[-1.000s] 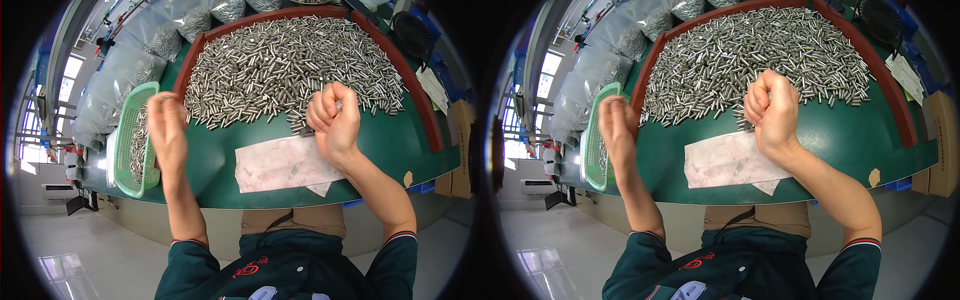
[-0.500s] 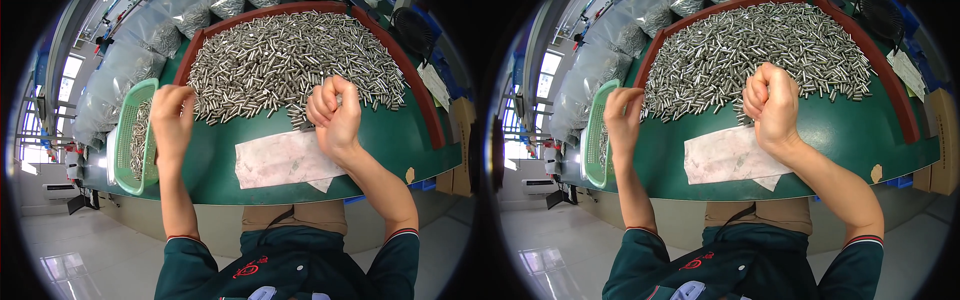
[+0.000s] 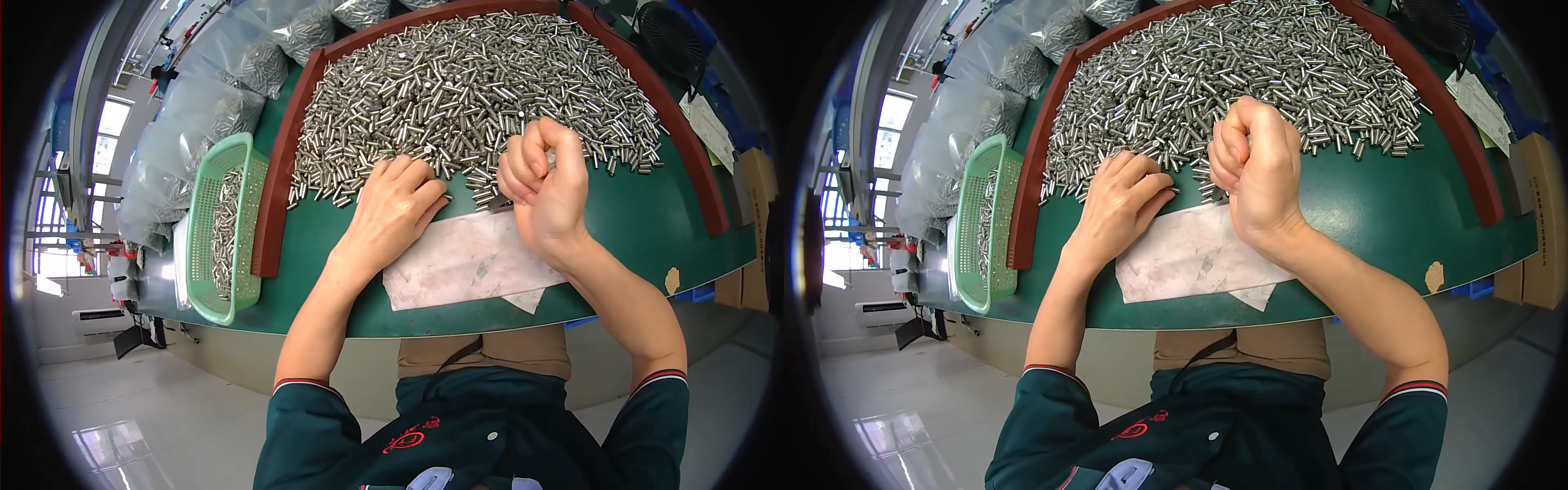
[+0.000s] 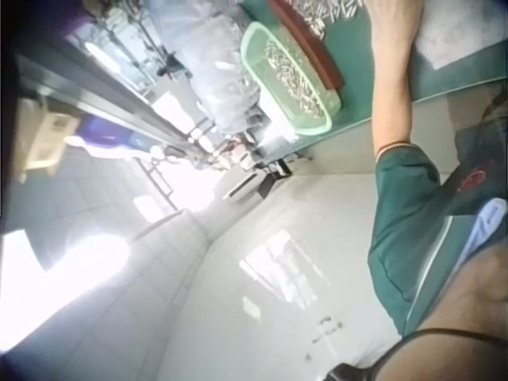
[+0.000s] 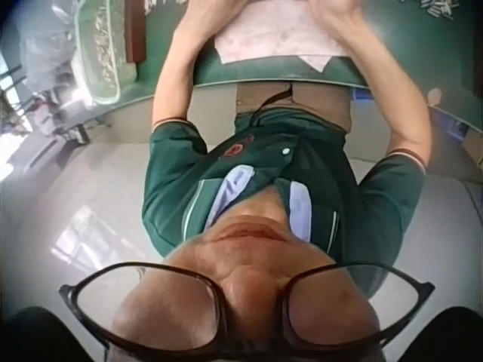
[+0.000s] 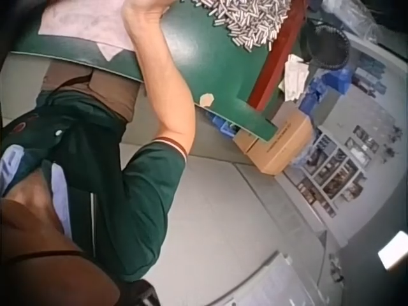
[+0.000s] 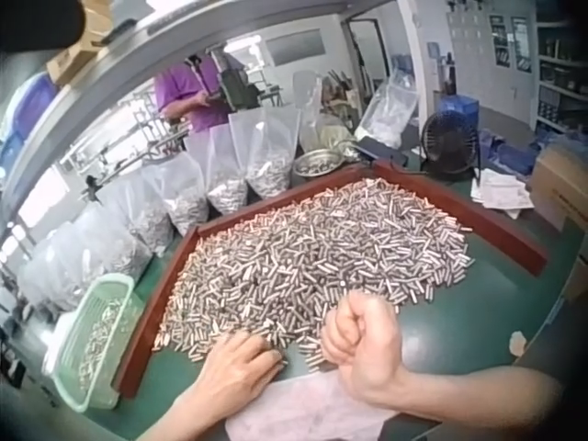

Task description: Inspecting and cleaning internal parts of small metal cylindrical components using a metal tool at a factory workbench.

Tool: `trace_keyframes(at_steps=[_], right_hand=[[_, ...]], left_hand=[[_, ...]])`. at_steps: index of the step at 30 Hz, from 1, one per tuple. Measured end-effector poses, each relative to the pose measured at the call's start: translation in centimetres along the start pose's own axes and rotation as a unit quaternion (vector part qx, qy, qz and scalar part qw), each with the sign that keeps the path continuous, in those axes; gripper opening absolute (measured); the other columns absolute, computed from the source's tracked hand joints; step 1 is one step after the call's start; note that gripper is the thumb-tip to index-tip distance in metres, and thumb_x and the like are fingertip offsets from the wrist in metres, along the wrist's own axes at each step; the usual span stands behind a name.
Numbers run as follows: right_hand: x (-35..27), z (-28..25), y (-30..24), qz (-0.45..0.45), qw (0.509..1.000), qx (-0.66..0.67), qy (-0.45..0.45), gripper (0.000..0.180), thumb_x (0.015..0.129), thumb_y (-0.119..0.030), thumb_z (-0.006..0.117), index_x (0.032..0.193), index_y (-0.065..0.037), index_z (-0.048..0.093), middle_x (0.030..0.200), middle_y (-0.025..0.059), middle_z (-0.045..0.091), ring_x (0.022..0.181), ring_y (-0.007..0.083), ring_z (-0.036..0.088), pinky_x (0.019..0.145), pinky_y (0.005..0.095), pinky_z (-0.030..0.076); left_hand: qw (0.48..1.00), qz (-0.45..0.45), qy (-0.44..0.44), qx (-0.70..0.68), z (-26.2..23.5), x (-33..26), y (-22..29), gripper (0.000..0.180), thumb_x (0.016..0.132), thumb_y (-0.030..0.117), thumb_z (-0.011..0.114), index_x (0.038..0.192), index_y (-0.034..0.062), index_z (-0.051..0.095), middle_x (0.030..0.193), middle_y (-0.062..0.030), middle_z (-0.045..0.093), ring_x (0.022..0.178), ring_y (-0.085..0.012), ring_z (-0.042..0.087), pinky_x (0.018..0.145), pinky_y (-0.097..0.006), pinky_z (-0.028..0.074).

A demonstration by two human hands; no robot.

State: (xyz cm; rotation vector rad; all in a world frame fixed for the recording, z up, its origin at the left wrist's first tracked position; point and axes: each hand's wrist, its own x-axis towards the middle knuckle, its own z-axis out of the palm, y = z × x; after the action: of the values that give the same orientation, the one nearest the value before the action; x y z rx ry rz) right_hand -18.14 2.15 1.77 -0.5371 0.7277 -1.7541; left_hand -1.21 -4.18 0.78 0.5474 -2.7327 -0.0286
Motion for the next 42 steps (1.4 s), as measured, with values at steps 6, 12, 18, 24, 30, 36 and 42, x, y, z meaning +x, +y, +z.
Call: trace_keyframes(at_steps=[6,12,18,24,30,36,42], right_hand=[[-0.1,0.0,-0.1,-0.002,1.000,0.016,0.004,0.035,0.084,-0.020,0.034,0.051,-0.011,0.027,0.043,-0.0018,0.025,0.038,0.0065,0.019,0.036,0.0234,0.016],[-0.2,-0.1,0.0,0.002,1.000,-0.002,-0.002,0.034,0.086,-0.023,0.030,0.054,-0.012,0.026,0.044,-0.0024,0.023,0.038,0.0069,0.016,0.038,0.0229,0.016],[-0.8,0.1,0.3,0.022,0.999,0.002,-0.028,0.036,0.087,-0.023,0.029,0.053,-0.012,0.026,0.044,-0.0021,0.023,0.038,0.0072,0.016,0.037,0.0232,0.017],[-1.1,0.1,1.0,0.031,0.999,-0.019,-0.031,0.036,0.087,-0.023,0.028,0.052,-0.012,0.025,0.043,-0.0020,0.023,0.038,0.0074,0.016,0.037,0.0235,0.017],[-1.2,0.0,1.5,0.051,0.998,-0.009,-0.020,0.036,0.086,-0.023,0.029,0.052,-0.012,0.025,0.043,-0.0021,0.023,0.038,0.0073,0.016,0.038,0.0235,0.016],[-1.2,0.2,1.6,0.055,0.998,-0.014,-0.015,0.037,0.086,-0.024,0.029,0.052,-0.012,0.025,0.043,-0.0022,0.023,0.039,0.0074,0.016,0.038,0.0236,0.016],[-1.2,0.0,1.8,0.055,0.998,-0.015,-0.019,0.037,0.086,-0.025,0.029,0.052,-0.012,0.025,0.043,-0.0024,0.022,0.039,0.0076,0.016,0.038,0.0239,0.016]], left_hand=[[0.997,-0.028,0.046,-0.064,0.4,0.0,0.5,0.011,0.069,0.005,0.064,0.077,0.0031,0.058,0.075,-0.0059,0.053,0.069,-0.0212,0.049,0.064,-0.031,0.039],[0.929,-0.215,0.059,-0.296,0.3,-0.3,1.3,0.006,0.070,0.003,0.063,0.074,0.0000,0.060,0.066,-0.0075,0.055,0.057,-0.0174,0.050,0.053,-0.028,0.041],[0.965,-0.132,0.034,-0.223,0.2,-0.6,3.6,0.008,0.065,0.003,0.063,0.065,0.0021,0.056,0.062,-0.0066,0.051,0.059,-0.0224,0.048,0.053,-0.032,0.040],[0.970,-0.127,0.025,-0.204,0.6,-0.7,3.6,0.009,0.064,0.002,0.064,0.063,0.0025,0.055,0.063,-0.0067,0.049,0.060,-0.0241,0.046,0.054,-0.034,0.039],[0.969,-0.138,0.018,-0.203,0.6,-0.8,3.6,0.009,0.063,0.002,0.065,0.065,0.0021,0.056,0.063,-0.0068,0.050,0.061,-0.0240,0.047,0.054,-0.034,0.039],[0.968,-0.138,0.015,-0.208,0.6,-0.9,3.5,0.009,0.063,0.001,0.065,0.064,0.0019,0.056,0.063,-0.0068,0.050,0.060,-0.0237,0.047,0.054,-0.034,0.039],[0.971,-0.131,0.004,-0.200,0.7,-0.9,3.4,0.009,0.064,-0.001,0.065,0.067,0.0005,0.057,0.064,-0.0057,0.054,0.057,-0.0200,0.047,0.053,-0.029,0.038]])
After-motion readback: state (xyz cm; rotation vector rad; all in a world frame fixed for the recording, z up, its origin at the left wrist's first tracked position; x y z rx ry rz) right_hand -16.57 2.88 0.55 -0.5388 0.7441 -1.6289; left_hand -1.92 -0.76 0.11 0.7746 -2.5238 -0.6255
